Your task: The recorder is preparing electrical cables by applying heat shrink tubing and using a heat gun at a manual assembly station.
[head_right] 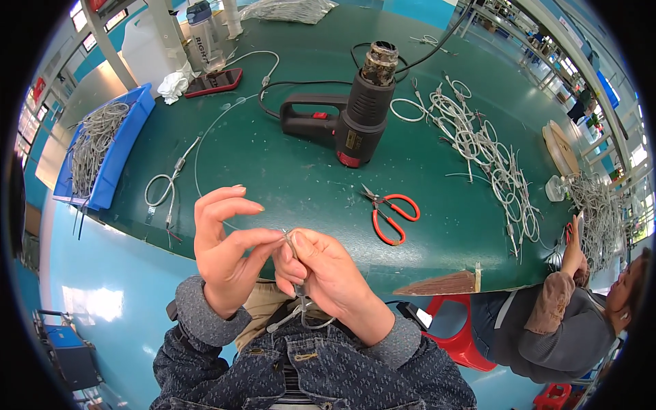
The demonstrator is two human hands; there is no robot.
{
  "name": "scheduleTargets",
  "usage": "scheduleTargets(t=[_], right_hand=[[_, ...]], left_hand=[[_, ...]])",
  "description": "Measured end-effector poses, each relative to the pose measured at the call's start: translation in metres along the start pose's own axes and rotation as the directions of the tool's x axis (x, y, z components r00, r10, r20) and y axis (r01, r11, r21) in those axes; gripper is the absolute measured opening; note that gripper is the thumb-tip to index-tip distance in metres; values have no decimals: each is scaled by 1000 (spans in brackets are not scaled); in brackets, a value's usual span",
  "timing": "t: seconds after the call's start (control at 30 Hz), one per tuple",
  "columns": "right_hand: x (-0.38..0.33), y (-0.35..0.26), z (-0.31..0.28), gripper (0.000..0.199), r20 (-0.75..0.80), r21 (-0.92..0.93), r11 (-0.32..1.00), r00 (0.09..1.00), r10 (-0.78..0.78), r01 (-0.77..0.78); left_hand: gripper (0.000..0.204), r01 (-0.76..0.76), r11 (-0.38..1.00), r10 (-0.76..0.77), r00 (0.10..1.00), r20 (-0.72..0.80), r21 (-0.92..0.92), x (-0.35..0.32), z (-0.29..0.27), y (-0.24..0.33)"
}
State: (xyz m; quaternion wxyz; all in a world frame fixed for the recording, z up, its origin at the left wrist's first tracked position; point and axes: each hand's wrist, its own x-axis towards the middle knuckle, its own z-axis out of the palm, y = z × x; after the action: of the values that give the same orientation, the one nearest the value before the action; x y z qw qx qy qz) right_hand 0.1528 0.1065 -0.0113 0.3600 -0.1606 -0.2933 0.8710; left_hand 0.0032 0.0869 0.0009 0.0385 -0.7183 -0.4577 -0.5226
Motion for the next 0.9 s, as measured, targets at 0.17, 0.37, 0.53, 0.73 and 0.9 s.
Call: scheduleTargets(t=[0.17, 0.37, 0.53, 0.73, 0.9], right_hand=[[-2, 3, 1, 35, -4, -64, 998, 1000, -11, 11], [-6, 2, -3, 32, -72, -256, 966, 996, -54, 34], [-9, 0, 3, 26, -195, -354, 934, 974, -114, 39], [-10, -1, -4, 26, -149, -336, 942, 986, -69, 15], [-10, 0, -3, 26, -171, -323, 946, 983, -66, 8]], left_hand=[[19, 60, 997, -61, 998, -12, -51, -4, 3, 0], [17, 120, 992, -117, 991, 71, -45, -1, 3, 2], [16, 195, 978, -182, 971, 158, -69, 0, 1, 0], [14, 220, 970, -200, 964, 177, -100, 1, 1, -4], [15, 204, 972, -184, 968, 168, -113, 1, -4, -9]])
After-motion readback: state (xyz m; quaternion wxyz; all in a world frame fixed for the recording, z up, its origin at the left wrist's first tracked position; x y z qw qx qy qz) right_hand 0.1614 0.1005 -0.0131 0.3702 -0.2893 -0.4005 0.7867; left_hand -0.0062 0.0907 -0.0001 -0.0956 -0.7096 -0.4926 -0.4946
